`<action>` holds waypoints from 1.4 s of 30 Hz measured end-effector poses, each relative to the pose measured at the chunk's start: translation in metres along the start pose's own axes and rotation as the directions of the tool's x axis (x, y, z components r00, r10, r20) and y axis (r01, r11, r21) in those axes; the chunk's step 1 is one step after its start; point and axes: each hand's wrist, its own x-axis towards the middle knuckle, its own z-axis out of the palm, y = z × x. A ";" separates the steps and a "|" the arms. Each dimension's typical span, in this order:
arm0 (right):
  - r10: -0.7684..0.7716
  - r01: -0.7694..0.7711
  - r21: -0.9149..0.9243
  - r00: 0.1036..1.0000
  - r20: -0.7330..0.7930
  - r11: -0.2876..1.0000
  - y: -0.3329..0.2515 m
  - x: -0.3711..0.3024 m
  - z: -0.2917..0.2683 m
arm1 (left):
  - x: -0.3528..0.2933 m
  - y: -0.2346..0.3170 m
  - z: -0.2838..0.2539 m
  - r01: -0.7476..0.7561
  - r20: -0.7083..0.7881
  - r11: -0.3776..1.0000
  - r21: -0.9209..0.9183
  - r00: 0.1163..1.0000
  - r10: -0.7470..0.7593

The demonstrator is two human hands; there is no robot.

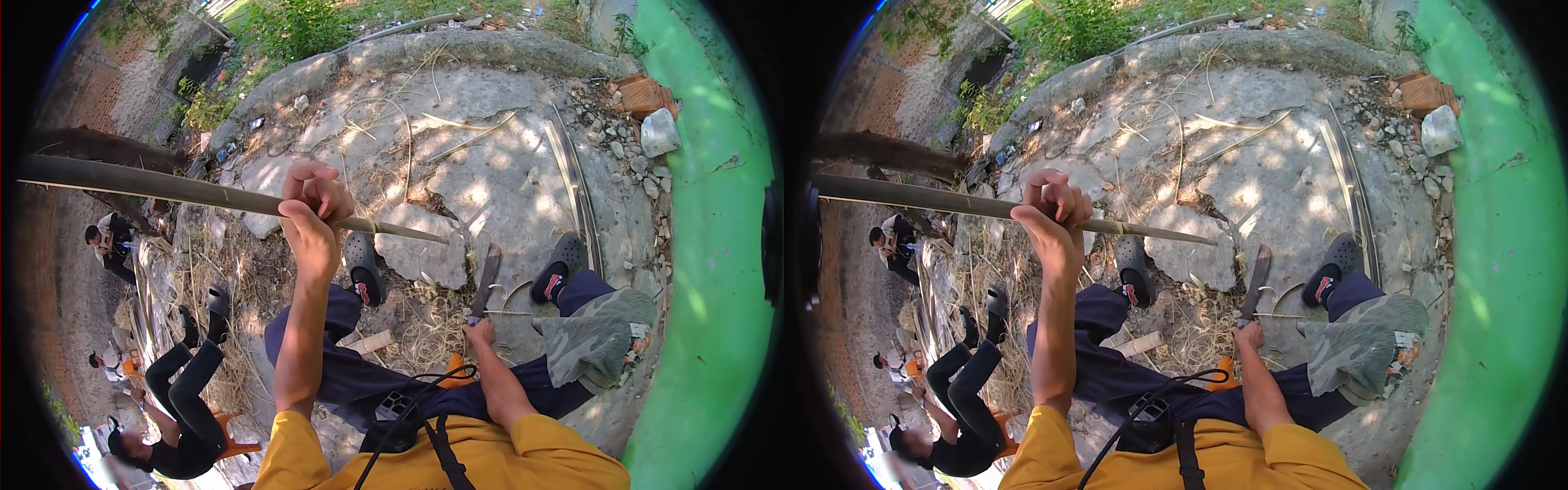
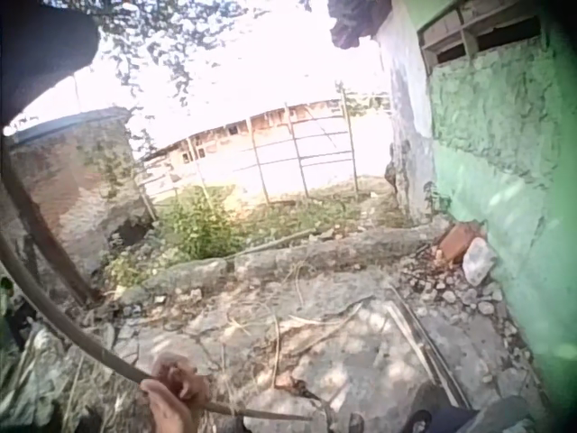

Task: The person shaves a long bamboo stick using a machete by repeatedly stroking the blade downward along the wood while holding it by hand.

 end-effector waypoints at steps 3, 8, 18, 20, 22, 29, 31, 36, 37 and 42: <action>-0.018 0.018 -0.015 1.000 -0.017 1.000 0.002 0.005 0.001 | 0.003 -0.007 0.002 -0.109 0.058 0.994 -0.005 0.992 0.109; -0.034 0.034 0.001 0.998 -0.044 0.999 0.006 0.013 0.006 | -0.001 -0.017 -0.002 -0.028 -0.043 0.999 -0.039 0.999 0.026; -0.099 0.125 0.200 0.986 -0.134 0.972 -0.003 0.001 -0.007 | 0.003 -0.002 -0.006 0.038 -0.101 0.999 -0.010 0.994 -0.039; -0.111 0.149 0.246 0.981 -0.161 0.958 -0.001 0.011 -0.009 | 0.004 -0.004 -0.011 0.034 -0.061 0.999 -0.019 0.998 -0.035; -0.087 0.138 0.288 0.979 -0.183 0.948 0.000 0.016 -0.010 | 0.007 0.008 -0.007 0.033 -0.039 0.997 -0.064 0.999 -0.036; -0.059 0.207 0.567 0.962 -0.268 0.797 0.000 0.041 -0.023 | 0.019 0.015 -0.017 0.035 0.120 0.997 -0.075 0.992 -0.026; -0.107 0.090 0.824 0.994 -0.036 0.560 -0.025 0.006 -0.041 | 0.017 0.010 -0.026 0.003 0.094 0.993 -0.115 0.996 0.008; -0.167 0.115 0.931 0.984 -0.060 0.345 -0.055 -0.039 -0.072 | 0.022 0.007 -0.007 0.072 0.034 0.966 -0.249 0.997 -0.066; -0.295 0.167 0.937 0.953 -0.073 0.307 -0.060 -0.050 -0.079 | 0.022 0.009 -0.001 0.094 0.045 0.965 -0.244 0.995 -0.086; -0.654 0.178 0.972 0.756 -0.034 0.155 -0.087 -0.140 -0.144 | 0.023 0.014 0.010 -0.037 -0.021 0.993 -0.111 0.999 0.034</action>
